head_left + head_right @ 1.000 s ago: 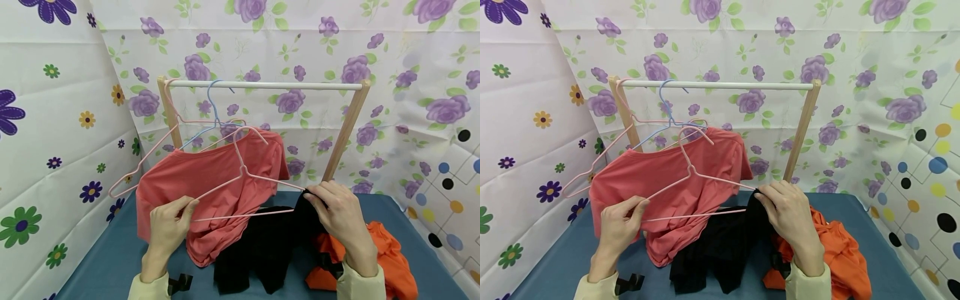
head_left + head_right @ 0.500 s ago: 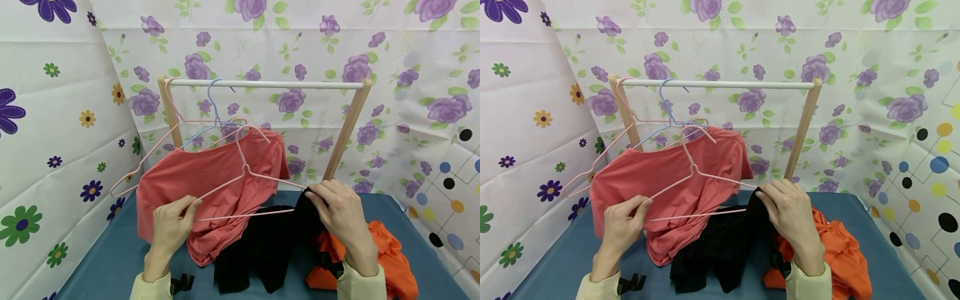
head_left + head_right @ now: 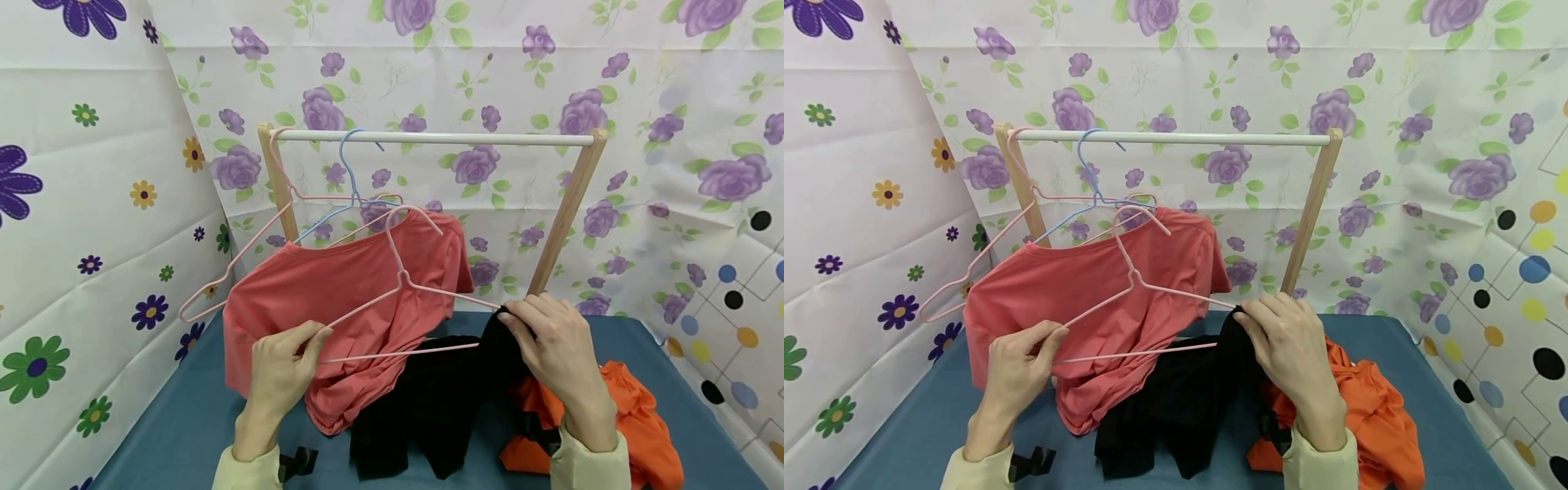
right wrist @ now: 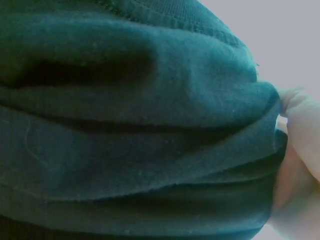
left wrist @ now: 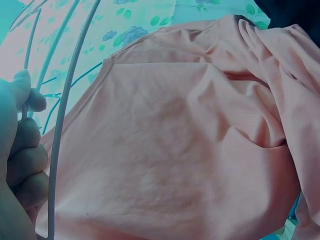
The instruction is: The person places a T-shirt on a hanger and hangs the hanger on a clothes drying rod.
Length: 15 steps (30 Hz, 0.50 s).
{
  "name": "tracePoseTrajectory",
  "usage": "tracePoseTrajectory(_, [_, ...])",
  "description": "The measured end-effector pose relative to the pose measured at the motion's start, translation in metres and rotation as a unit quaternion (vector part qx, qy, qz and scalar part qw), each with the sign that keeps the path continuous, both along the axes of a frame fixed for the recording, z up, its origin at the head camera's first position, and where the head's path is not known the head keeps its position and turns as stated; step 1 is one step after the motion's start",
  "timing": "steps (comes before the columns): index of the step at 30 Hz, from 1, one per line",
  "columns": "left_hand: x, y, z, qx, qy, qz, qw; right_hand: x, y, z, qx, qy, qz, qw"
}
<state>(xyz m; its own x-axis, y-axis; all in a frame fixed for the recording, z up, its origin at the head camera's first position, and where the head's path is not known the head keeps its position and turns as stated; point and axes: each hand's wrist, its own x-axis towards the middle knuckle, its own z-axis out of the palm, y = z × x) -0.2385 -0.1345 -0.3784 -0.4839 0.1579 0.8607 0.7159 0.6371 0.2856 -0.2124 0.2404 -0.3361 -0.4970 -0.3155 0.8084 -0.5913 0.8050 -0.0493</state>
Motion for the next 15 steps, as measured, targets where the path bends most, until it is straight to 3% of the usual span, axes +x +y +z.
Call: tracePoseTrajectory(15, [0.0009,0.0014,0.0003,-0.014,-0.004,0.003,0.9999,0.0017,-0.0027,0.0023,0.01,-0.005,-0.012,0.9999])
